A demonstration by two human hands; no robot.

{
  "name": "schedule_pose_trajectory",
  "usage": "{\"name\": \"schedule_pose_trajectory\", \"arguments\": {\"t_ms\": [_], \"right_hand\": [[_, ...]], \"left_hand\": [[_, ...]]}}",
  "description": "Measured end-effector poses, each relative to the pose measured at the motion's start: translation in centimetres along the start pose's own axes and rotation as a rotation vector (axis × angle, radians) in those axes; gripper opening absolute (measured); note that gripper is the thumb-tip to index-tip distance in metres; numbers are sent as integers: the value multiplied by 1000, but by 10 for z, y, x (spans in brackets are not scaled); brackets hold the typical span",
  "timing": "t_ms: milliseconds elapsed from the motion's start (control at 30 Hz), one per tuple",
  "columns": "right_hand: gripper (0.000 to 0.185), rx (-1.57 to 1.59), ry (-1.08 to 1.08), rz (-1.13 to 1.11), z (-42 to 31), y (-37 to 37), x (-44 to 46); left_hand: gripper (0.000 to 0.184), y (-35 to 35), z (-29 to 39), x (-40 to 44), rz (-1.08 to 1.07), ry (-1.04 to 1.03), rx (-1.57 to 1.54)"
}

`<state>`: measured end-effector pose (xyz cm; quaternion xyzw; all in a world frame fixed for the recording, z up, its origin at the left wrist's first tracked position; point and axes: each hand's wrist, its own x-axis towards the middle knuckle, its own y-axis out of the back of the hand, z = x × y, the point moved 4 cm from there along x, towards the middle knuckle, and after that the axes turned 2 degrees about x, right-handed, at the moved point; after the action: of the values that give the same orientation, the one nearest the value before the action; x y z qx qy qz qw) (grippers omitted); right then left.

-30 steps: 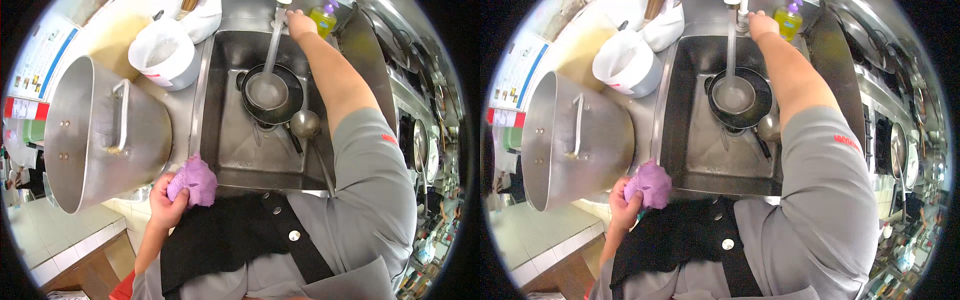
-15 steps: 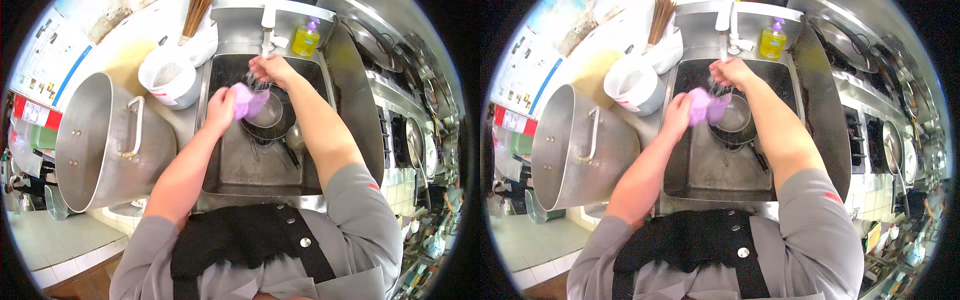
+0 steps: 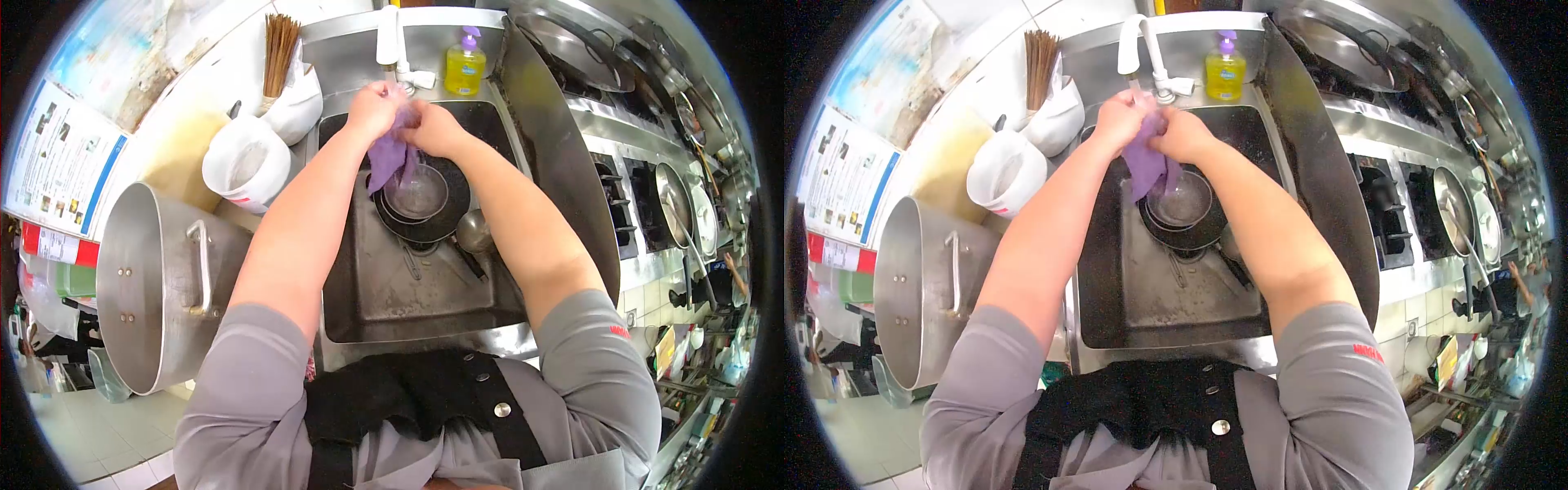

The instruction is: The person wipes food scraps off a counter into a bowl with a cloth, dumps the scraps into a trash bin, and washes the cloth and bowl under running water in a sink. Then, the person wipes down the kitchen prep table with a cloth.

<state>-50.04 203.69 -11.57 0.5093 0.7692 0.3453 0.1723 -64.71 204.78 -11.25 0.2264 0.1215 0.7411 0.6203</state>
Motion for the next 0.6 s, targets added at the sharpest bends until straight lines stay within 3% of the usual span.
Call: {"name": "schedule_pose_trajectory", "arguments": {"t_ms": [33,167,267,433,533,600], "right_hand": [[41,-58,-65,49,-3,4,1],[29,412,-106,317,24,1,21],[25,380,-96,7,18,-1,17],[21,345,-177,79,18,7,6],[30,251,-117,27,6,-3,1],[51,-55,-45,20,-9,-11,-16]], "left_hand": [[27,-1,-4,3,24,14,-28],[24,1,-19,8,72,155,-203],[23,-1,-21,10,-3,243,-316],[21,-2,-12,-3,-97,326,-454],[20,-3,-11,-6,-44,390,-463],[20,-6,-18,-1,35,460,-530]]}}
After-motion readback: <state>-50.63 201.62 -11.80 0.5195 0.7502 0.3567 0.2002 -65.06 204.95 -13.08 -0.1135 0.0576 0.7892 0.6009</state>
